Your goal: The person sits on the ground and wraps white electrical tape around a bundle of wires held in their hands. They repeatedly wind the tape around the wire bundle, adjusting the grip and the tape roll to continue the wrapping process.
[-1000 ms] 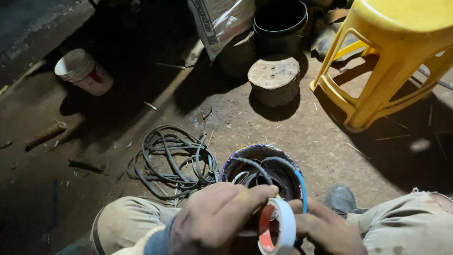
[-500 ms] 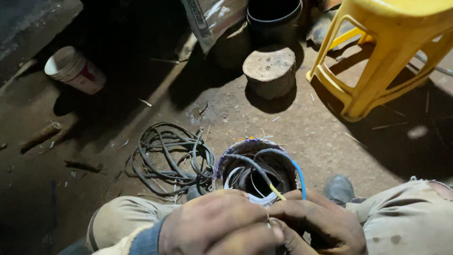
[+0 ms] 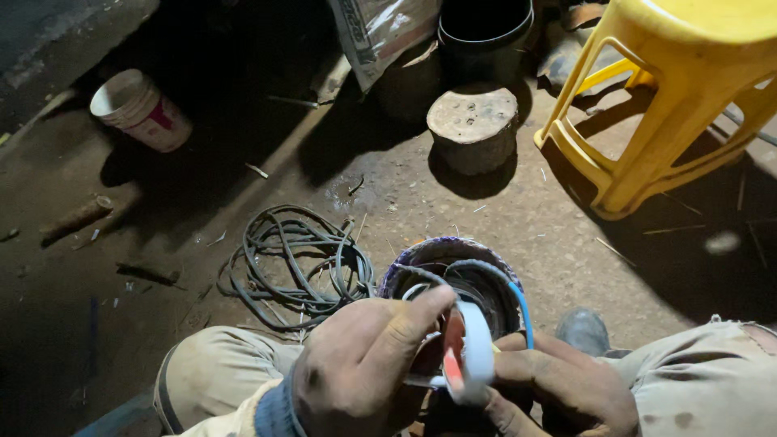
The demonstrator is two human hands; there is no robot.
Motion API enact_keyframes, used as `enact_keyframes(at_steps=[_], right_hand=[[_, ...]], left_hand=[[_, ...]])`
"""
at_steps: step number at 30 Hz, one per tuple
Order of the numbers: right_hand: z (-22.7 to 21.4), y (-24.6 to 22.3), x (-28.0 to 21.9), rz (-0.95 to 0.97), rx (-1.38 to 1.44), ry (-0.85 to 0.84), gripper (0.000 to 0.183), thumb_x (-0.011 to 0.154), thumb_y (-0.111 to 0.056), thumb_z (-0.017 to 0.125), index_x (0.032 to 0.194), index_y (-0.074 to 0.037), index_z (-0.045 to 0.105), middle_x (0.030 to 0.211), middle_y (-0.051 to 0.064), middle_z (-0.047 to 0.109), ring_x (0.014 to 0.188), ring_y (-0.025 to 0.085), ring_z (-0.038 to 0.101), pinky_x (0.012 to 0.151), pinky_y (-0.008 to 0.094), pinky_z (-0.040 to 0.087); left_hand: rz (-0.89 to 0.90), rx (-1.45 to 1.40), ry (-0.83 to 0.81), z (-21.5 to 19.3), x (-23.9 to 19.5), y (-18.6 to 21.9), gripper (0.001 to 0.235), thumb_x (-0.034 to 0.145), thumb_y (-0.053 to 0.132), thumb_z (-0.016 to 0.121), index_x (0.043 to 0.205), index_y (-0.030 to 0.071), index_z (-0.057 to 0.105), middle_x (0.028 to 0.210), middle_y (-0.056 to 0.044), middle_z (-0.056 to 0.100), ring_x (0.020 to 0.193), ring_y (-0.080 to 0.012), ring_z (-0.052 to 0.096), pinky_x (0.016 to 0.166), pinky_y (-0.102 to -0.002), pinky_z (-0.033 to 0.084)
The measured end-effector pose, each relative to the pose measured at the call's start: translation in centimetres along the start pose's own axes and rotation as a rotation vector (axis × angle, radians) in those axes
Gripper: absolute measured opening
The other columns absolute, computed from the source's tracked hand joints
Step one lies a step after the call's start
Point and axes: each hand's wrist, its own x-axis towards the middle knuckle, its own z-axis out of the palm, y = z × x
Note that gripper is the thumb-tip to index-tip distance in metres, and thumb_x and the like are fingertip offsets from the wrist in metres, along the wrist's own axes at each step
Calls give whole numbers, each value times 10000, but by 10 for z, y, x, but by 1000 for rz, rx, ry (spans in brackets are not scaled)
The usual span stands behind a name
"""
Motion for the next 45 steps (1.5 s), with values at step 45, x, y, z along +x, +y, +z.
enact_keyframes(at_steps=[45], right_hand=[[-11,0,-17,15,-225,-17,420,840,-59,734,1259,-45,700,1129,80,739,1062,181,705,908,266,566]], left_hand=[[173,-68,-134,-19,23,-5,340,932,118,688,1229,-8,579,1260,-261,599,1121,-387,700,929,-456,615]])
